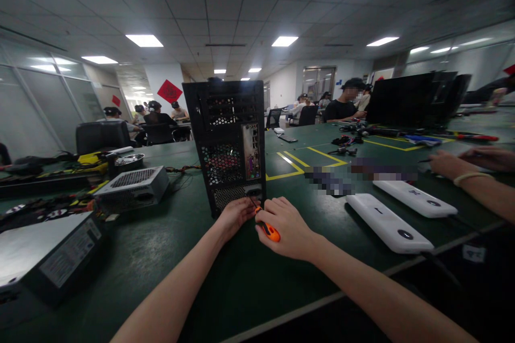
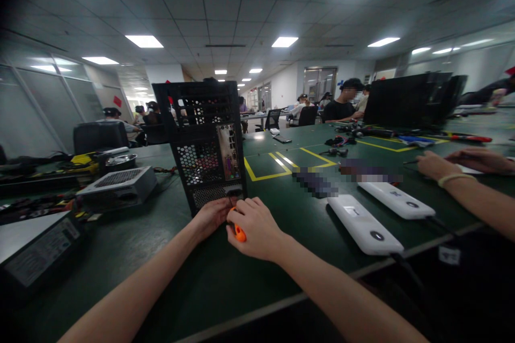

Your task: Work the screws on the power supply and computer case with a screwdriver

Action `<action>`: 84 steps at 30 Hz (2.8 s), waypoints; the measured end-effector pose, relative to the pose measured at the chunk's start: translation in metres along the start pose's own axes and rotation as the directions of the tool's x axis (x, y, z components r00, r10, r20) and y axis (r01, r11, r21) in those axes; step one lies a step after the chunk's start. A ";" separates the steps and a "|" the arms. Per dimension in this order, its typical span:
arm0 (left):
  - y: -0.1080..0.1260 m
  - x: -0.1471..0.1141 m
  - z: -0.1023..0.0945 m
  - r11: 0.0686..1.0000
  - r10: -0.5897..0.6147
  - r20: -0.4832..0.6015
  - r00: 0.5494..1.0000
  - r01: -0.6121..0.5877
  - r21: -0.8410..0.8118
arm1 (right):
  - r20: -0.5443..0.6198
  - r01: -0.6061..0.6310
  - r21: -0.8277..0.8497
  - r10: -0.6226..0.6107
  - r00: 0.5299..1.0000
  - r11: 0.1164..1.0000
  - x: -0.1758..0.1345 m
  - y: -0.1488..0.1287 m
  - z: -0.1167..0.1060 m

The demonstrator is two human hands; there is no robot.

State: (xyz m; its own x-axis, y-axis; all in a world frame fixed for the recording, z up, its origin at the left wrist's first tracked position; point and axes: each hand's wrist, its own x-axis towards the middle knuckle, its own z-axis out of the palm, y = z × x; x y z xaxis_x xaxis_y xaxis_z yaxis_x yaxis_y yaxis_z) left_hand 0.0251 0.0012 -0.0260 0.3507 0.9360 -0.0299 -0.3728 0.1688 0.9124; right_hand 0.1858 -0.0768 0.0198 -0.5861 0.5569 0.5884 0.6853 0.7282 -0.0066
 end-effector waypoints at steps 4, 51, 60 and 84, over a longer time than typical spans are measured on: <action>0.001 -0.001 0.001 1.000 0.012 -0.023 1.000 -0.012 -0.005 | -0.005 -0.061 0.052 0.061 0.998 0.997 0.000 0.002 -0.001; -0.003 -0.002 -0.001 0.999 0.020 -0.094 0.995 -0.024 -0.039 | -0.133 -0.035 0.138 0.053 0.990 0.990 -0.002 0.016 0.004; -0.002 -0.003 0.001 0.999 0.021 -0.101 0.995 -0.026 -0.045 | -0.150 -0.033 0.133 0.053 0.987 0.991 -0.002 0.016 0.003; -0.004 -0.002 0.001 0.998 0.036 -0.099 0.994 -0.042 -0.053 | -0.093 0.072 -0.016 -0.073 0.993 0.997 -0.003 0.012 0.007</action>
State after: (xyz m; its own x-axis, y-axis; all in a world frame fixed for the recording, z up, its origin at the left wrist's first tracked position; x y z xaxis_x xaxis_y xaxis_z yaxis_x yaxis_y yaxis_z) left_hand 0.0263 -0.0018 -0.0290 0.2498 0.9676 -0.0373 -0.4325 0.1460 0.8897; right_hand 0.1930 -0.0664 0.0125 -0.5916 0.4628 0.6601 0.6486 0.7596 0.0487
